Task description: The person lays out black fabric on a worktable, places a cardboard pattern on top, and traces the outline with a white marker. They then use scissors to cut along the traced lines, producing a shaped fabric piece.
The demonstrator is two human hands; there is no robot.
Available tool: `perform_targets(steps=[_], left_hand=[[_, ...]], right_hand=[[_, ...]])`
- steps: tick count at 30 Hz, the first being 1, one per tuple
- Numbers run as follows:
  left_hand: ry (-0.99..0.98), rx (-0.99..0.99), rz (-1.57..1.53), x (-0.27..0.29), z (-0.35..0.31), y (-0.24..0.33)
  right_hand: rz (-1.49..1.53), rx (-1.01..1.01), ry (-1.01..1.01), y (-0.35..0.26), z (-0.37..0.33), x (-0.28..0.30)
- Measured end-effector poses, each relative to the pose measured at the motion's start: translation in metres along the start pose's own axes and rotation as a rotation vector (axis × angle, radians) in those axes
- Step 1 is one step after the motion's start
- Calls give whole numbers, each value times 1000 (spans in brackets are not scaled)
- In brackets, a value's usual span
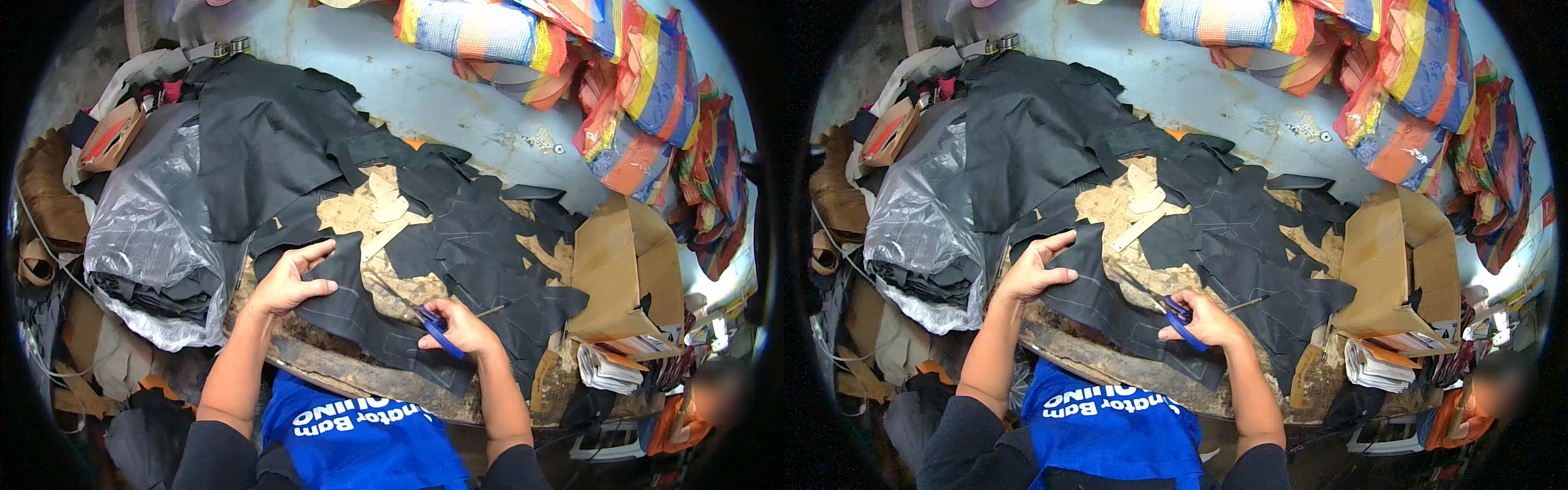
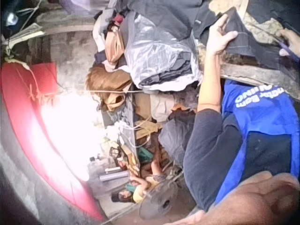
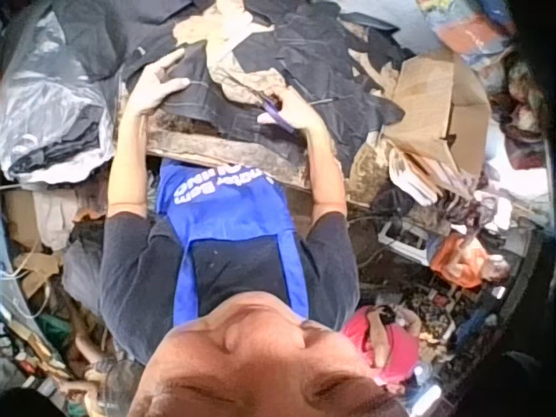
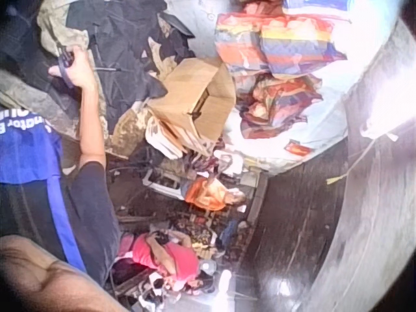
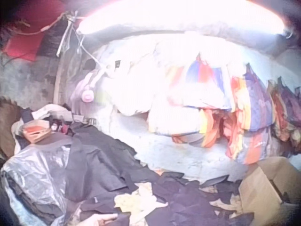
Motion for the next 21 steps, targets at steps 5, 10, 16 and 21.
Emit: perform_targets(steps=[5, 10, 16, 21], left_hand=[[-276, 108, 51, -15, 21, 24], [-361, 171, 79, -19, 30, 20], [-338, 164, 10, -12, 35, 23], [-330, 161, 62, -13, 36, 18]], right_hand=[[28, 138, -183, -11, 20, 1], [-55, 205, -144, -19, 30, -5], [-52, 250, 103, -10, 33, -24], [0, 254, 141, -13, 35, -25]])
Point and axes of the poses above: each hand's wrist, its own z-axis towards the middle knuckle, its own x-axis out of the back of the hand, y = z × x, the point moved 4 cm from there along z, towards the middle knuckle, and after that the axes turned 4 degrees about -y, right-handed, at the moved point
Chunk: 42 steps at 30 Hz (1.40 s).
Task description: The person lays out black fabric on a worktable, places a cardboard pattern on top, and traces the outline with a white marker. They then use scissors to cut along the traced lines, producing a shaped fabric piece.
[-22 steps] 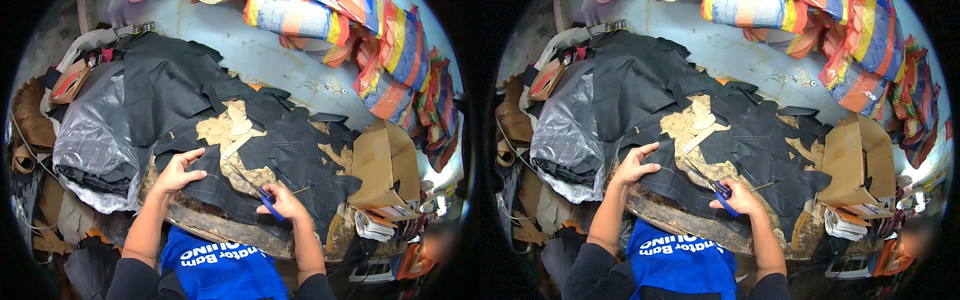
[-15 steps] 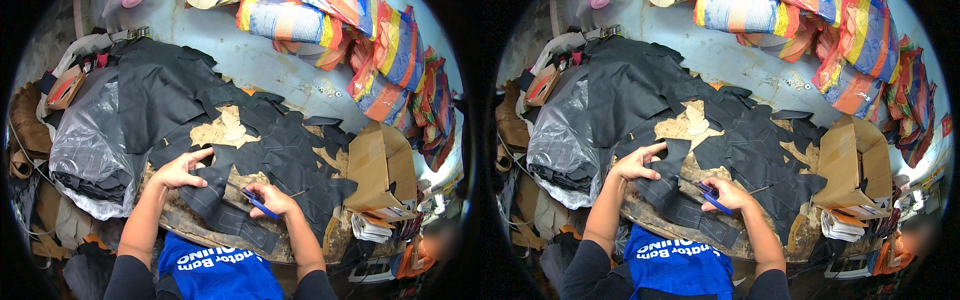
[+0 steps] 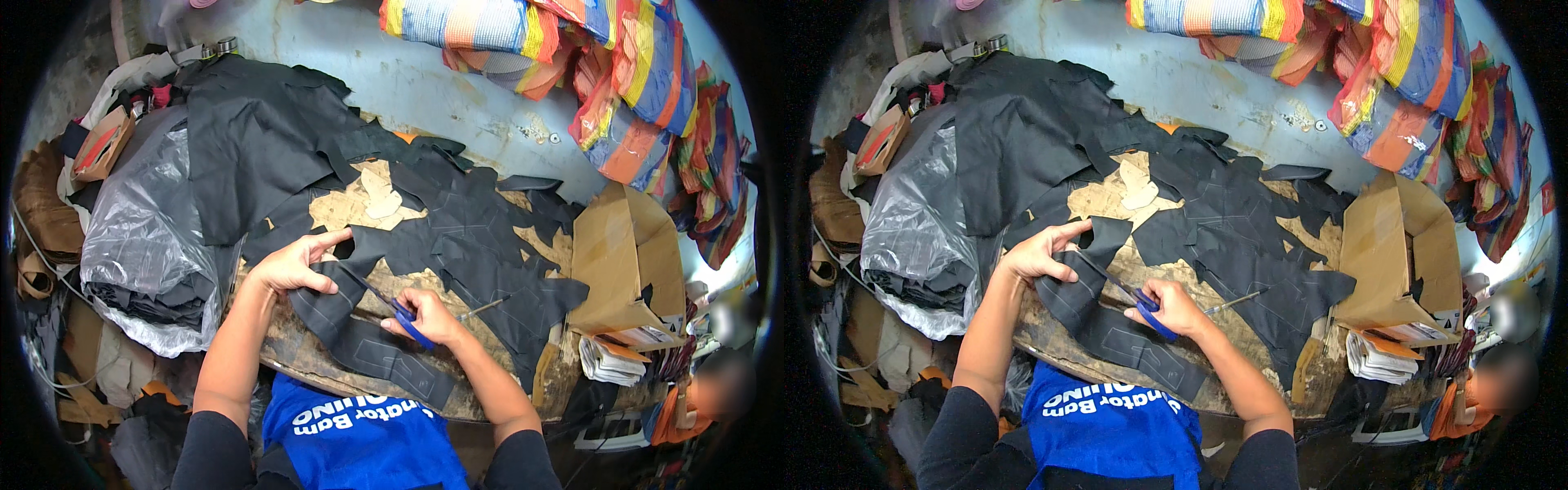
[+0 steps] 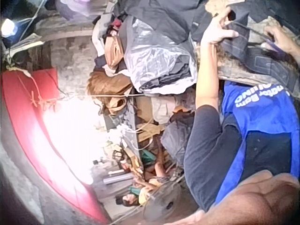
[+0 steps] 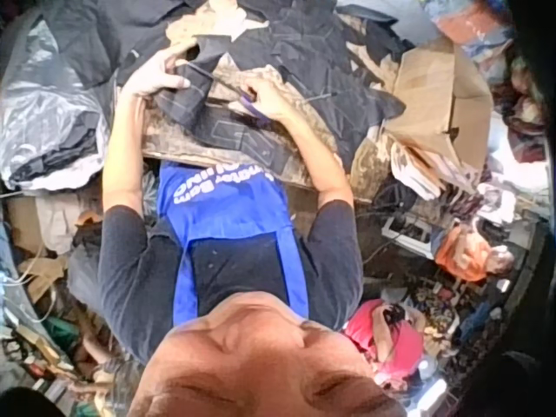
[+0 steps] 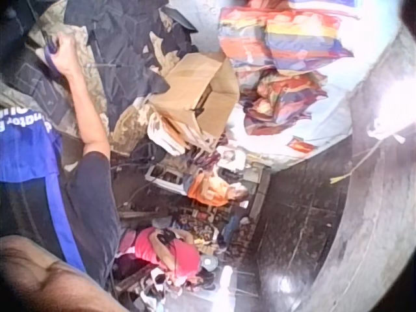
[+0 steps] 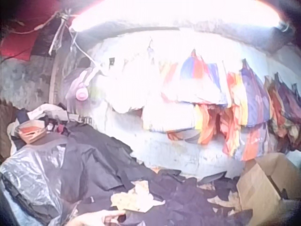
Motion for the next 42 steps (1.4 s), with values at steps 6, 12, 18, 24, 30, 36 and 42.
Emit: perform_targets(steps=[6, 12, 18, 24, 30, 36, 42], left_hand=[[89, -77, 90, 7, -7, -6], [461, 245, 643, 38, -69, -29], [578, 327, 843, 33, -115, -41], [627, -57, 1043, -15, -129, 3], [533, -324, 1123, -64, -116, 67], [201, -584, 1370, -124, -61, 136], [96, -912, 1035, -154, 41, 190]], right_hand=[[-132, 45, 147, -6, 0, 1], [-692, -282, 503, 14, -44, 39], [-829, -369, 474, 11, -67, 29], [-759, -378, 439, -6, -70, -5], [-245, 86, 530, -27, -81, -16], [-261, -105, 756, -1, -105, 29], [-688, -195, 715, 47, -117, 76]])
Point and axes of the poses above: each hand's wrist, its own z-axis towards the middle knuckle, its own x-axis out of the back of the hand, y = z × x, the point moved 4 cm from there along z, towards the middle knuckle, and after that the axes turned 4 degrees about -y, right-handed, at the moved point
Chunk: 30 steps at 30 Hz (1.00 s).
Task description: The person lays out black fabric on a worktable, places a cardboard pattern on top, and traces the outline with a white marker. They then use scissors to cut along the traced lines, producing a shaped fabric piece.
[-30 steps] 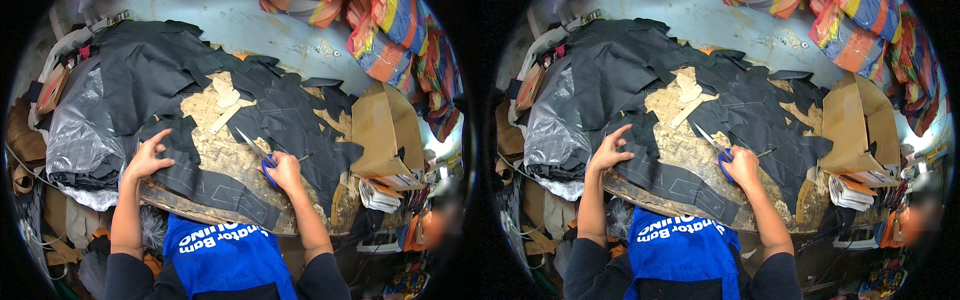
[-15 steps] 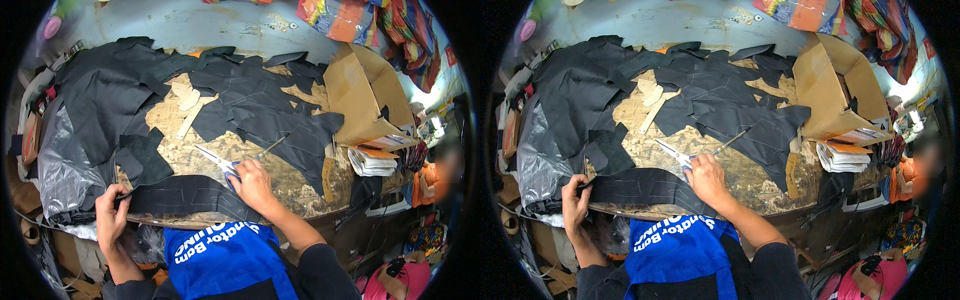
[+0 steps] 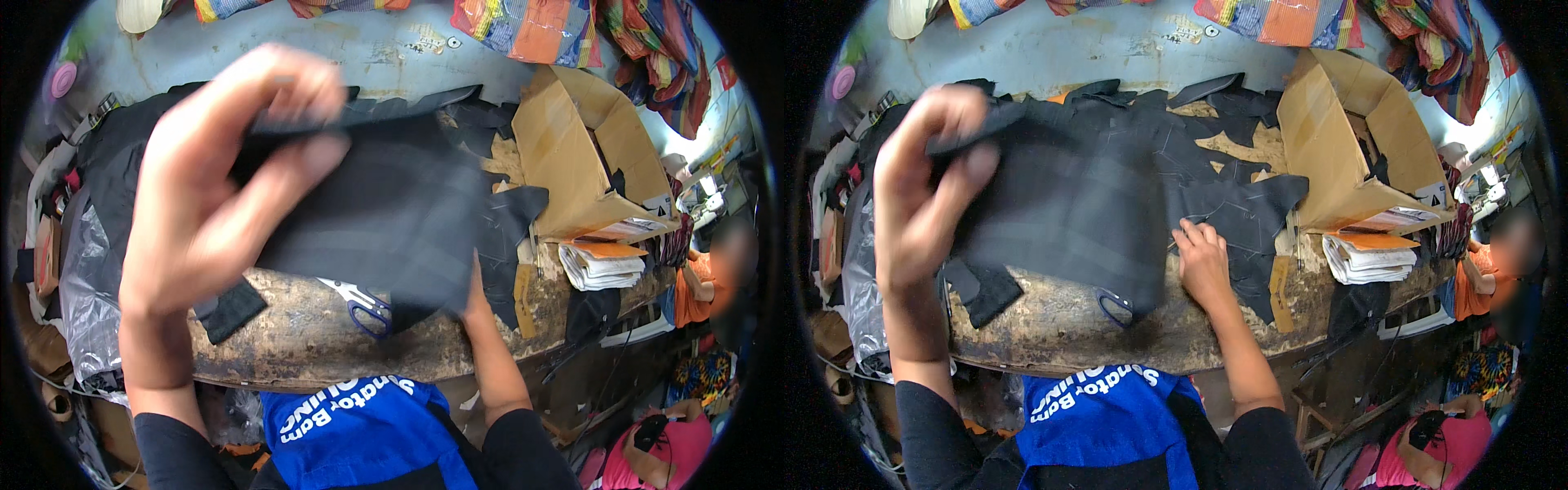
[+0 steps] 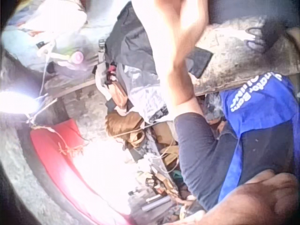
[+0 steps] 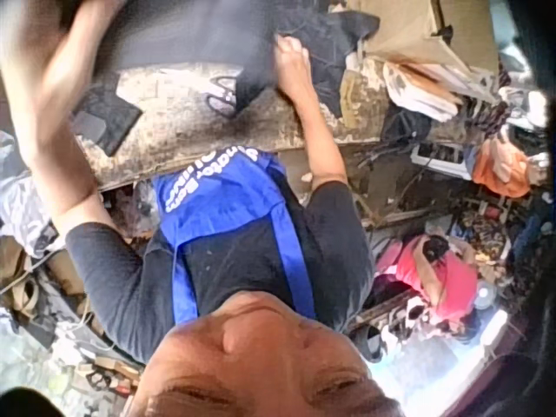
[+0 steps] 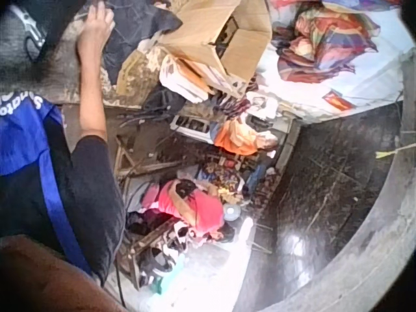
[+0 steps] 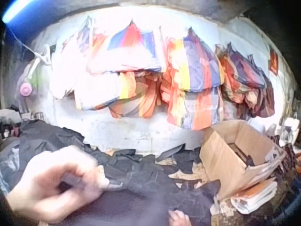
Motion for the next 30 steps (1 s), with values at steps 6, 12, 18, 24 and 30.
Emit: perform_targets(steps=[6, 12, 18, 24, 30], left_hand=[[279, -63, -600, -58, 70, -89], [-119, 751, 84, -105, -7, -219], [-361, 1054, 517, -56, -172, -157], [-405, 1040, 559, -46, -275, -105], [403, 878, 246, 23, -261, -132]], right_hand=[[-109, 42, 44, 10, -6, -11], [-94, 10, 9, 7, -3, -5], [-223, 113, 37, 1, -1, 0], [180, -2, -22, -23, 2, -13], [22, 24, -416, -91, -19, -43]])
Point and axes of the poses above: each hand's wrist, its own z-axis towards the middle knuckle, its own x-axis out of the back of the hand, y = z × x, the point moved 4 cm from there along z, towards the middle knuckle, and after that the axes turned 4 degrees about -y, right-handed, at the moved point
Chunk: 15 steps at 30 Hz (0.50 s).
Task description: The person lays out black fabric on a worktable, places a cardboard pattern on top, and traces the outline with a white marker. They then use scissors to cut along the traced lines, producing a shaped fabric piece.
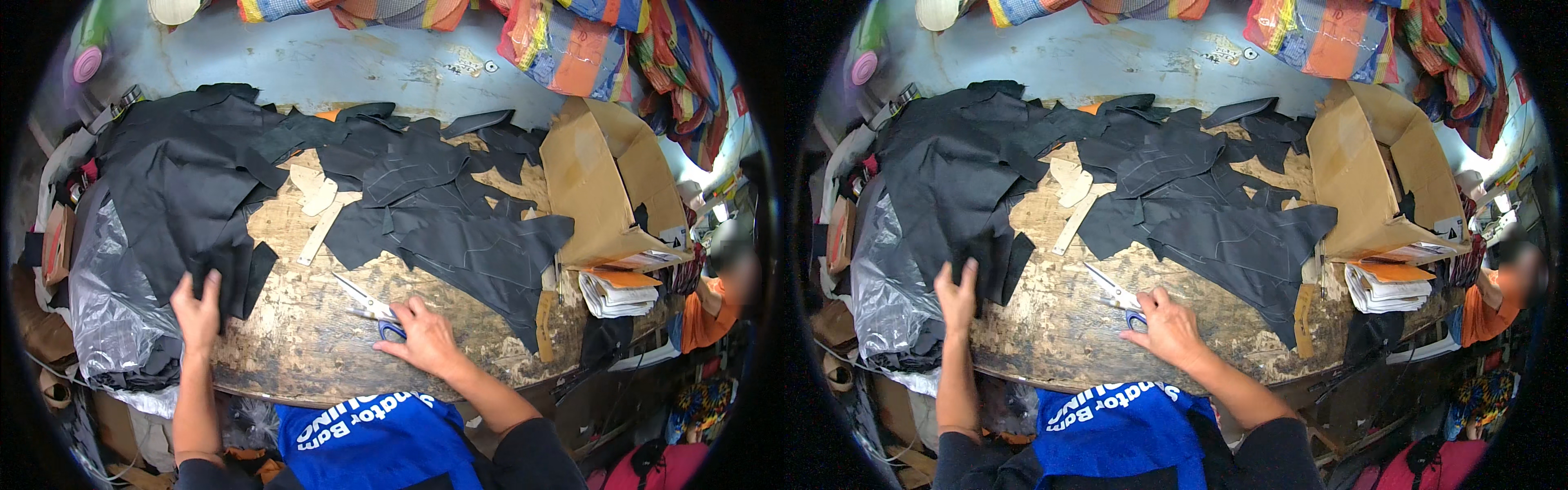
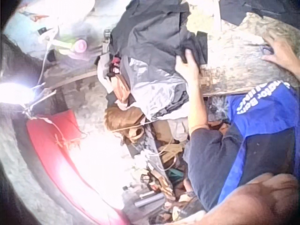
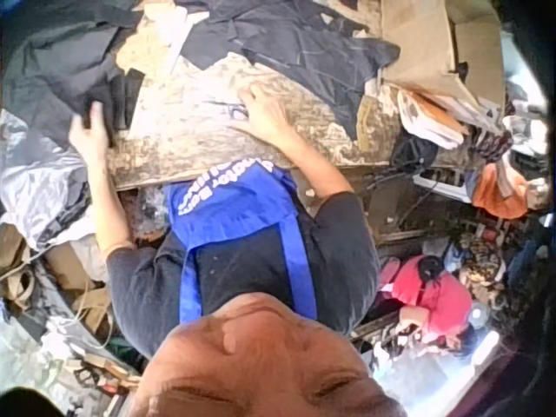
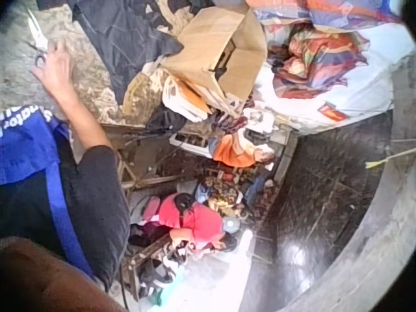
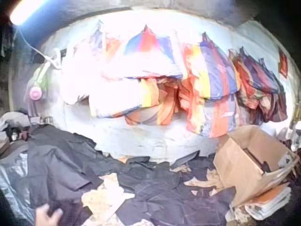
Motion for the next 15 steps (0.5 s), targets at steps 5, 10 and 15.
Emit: perform_targets(steps=[5, 10, 15], left_hand=[[247, 126, -525, 35, 71, 6], [-359, 364, -1526, 15, 77, 25], [-537, 629, -1710, -48, 7, 52]], right_hand=[[-34, -21, -5, 0, 3, 0], [-47, -196, 140, 35, 4, 22], [1129, -152, -63, 14, 27, 6]])
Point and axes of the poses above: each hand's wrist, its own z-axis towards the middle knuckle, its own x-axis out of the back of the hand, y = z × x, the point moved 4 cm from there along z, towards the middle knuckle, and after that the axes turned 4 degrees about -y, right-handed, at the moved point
